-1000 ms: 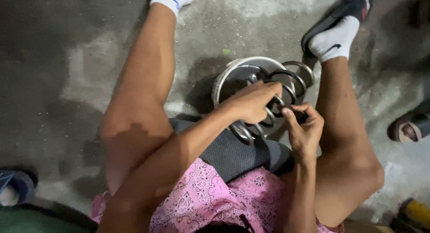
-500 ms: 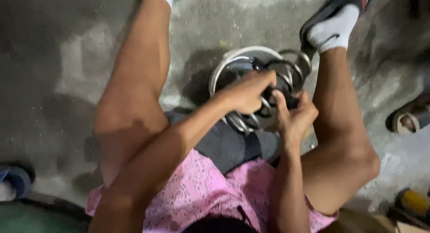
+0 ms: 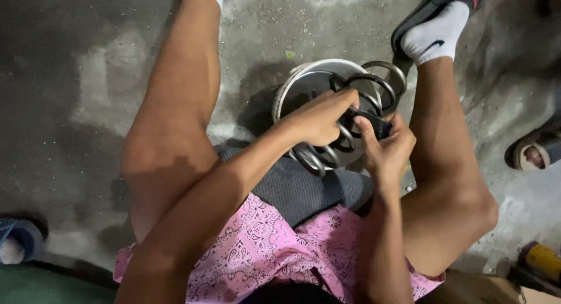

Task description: The person sits on the floor with a metal coil spring resting in a bucket between their legs and rubs the spring's coils by hand. They use a small abrasive pad to scrub the spring surface and continue working the coils throughout the clip.

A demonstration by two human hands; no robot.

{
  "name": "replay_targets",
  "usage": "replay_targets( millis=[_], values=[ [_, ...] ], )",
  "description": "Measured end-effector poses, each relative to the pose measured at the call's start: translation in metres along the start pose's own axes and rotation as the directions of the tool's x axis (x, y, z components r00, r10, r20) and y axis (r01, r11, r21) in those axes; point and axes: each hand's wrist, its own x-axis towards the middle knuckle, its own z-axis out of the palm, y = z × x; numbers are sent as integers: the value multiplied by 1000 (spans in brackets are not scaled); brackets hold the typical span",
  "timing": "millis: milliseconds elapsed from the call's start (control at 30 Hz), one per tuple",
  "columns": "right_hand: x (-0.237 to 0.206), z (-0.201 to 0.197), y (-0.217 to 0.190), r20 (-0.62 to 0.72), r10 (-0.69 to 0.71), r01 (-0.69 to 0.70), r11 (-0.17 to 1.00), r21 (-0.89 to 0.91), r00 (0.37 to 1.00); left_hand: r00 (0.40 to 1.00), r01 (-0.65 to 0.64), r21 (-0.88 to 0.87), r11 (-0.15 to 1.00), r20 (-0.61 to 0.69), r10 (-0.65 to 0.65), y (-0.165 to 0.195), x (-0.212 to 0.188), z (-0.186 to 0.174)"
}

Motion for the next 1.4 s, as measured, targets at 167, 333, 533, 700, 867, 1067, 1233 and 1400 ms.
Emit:
replay_targets(
  millis=[167,333,533,700,867,1067,1233,1400],
  values=[
    [1,-14,-7,92,-33,31,999,33,995,990,127,46,991,56,-129,6,0,1],
    [-2,9,-5,-110,-133,106,968,-228,985,996,81,45,996,17,-82,-5,-1,4],
    [6,-20,5,241,-8,-66,953,297,970,1000,13,-88,996,28,-10,-16,3,9],
    [9,5,8,65,86,-89,994,55,994,993,114,43,993,24,-115,-8,0,12],
    [3,-1,0,77,-25,19,996,82,997,998,63,-6,998,5,-63,-8,2,8],
    [3,2,-8,108,129,-156,940,305,986,998,67,-2,998,1,-67,-5,0,8],
    [-1,18,-3,-35,27,-14,946,323,999,993,116,-8,993,-33,-116,-5,-2,6],
    [6,-13,2,272,95,-181,933,310,958,998,50,-35,998,34,-49,-12,0,5]
  ],
)
